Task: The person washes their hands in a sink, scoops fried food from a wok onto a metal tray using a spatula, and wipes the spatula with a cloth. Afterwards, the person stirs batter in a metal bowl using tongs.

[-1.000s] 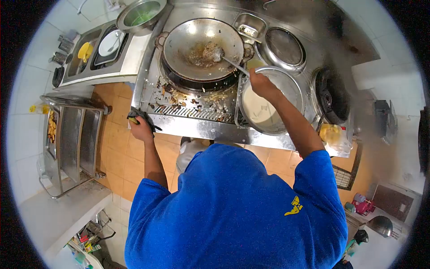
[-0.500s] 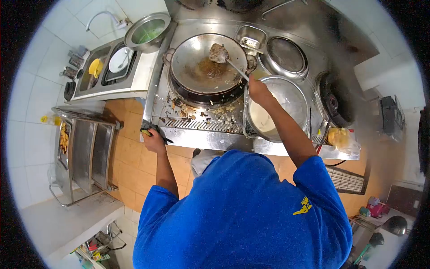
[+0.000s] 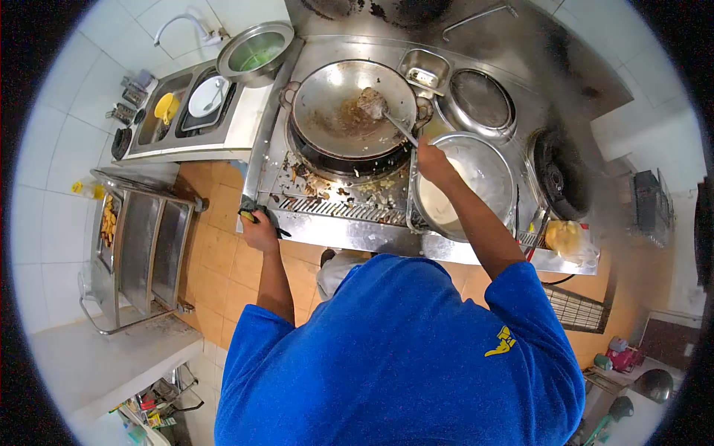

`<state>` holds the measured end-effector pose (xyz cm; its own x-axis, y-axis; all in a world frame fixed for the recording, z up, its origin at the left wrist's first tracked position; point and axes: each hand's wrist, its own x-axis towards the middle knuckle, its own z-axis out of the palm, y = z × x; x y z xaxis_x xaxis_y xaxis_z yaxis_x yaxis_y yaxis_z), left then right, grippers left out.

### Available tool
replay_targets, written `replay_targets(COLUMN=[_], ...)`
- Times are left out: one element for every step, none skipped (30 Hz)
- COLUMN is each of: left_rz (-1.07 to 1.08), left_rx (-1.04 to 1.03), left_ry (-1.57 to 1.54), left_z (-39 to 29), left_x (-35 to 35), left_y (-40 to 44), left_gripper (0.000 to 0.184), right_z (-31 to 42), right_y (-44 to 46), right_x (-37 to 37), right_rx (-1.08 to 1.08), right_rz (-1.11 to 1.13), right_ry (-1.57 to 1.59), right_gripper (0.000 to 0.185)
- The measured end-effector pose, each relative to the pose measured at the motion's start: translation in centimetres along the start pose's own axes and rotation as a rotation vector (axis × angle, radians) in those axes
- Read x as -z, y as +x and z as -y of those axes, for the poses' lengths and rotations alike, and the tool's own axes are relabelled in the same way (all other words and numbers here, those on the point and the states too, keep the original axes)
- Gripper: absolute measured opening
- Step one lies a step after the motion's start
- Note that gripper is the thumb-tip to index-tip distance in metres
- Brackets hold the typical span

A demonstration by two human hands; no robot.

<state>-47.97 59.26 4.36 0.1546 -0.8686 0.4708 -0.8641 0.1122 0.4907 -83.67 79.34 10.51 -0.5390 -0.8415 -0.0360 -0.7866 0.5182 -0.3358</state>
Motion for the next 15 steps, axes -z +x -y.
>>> replay_targets(left_rz=[0.0, -0.007, -0.015, -0.024, -0.01, 0.004, 0.018, 0.018, 0.019, 0.019, 0.021, 0.022, 0.023, 0.018, 0.013], left_rx=[-0.009, -0.014, -0.02, -0.026, -0.014, -0.003, 0.008, 0.007, 0.006, 0.005, 0.002, -0.002, -0.005, -0.016, -0.027], left_ry=[-0.008, -0.023, -0.039, -0.056, -0.056, -0.055, -0.054, -0.043, -0.031, -0.019, -0.007, 0.005, 0.018, -0.001, -0.019], left_z=[0.0, 0.1, 0.1, 0.1, 0.0, -0.2, -0.4, -0.5, -0.5, -0.5, -0.4, -0.3, -0.1, 0.0, 0.1], left_x=[0.0, 0.0, -0.1, -0.2, -0.1, 0.1, 0.3, 0.4, 0.4, 0.5, 0.4, 0.2, 0.0, -0.1, -0.2], left_y=[0.0, 0.1, 0.1, 0.1, 0.2, 0.2, 0.2, 0.2, 0.2, 0.2, 0.2, 0.2, 0.1, 0.1, 0.1], left_gripper=[0.026, 0.025, 0.025, 0.025, 0.025, 0.025, 0.025, 0.025, 0.025, 0.025, 0.025, 0.026, 0.026, 0.026, 0.026], right_z=[0.3, 0.8, 1.3, 1.9, 2.5, 3.0, 3.3, 3.9, 4.5, 5.1, 5.7, 6.2, 6.7, 7.2, 7.6], right_y=[-0.2, -0.5, -0.8, -1.0, -1.3, -1.5, -1.8, -2.2, -2.7, -3.1, -3.6, -4.1, -4.6, -5.2, -5.8], right_x=[-0.2, -0.2, -0.1, -0.1, -0.2, -0.4, -0.6, -0.5, -0.4, -0.2, 0.1, 0.3, 0.3, 0.2, 0.3], right_rx=[0.002, 0.003, -0.013, -0.03, -0.045, -0.048, -0.037, -0.026, -0.014, -0.047, -0.051, -0.055, -0.059, -0.075, -0.067], right_rz=[0.006, 0.011, 0.028, 0.045, 0.062, 0.061, 0.07, 0.079, 0.089, 0.136, 0.144, 0.152, 0.16, 0.152, 0.155], right_ry=[-0.005, -0.011, 0.017, 0.044, 0.072, 0.073, 0.072, 0.07, 0.069, 0.081, 0.098, 0.115, 0.131, 0.101, 0.086], right_gripper=[0.016, 0.015, 0.015, 0.015, 0.014, 0.015, 0.016, 0.017, 0.019, 0.021, 0.021, 0.021, 0.021, 0.02, 0.021])
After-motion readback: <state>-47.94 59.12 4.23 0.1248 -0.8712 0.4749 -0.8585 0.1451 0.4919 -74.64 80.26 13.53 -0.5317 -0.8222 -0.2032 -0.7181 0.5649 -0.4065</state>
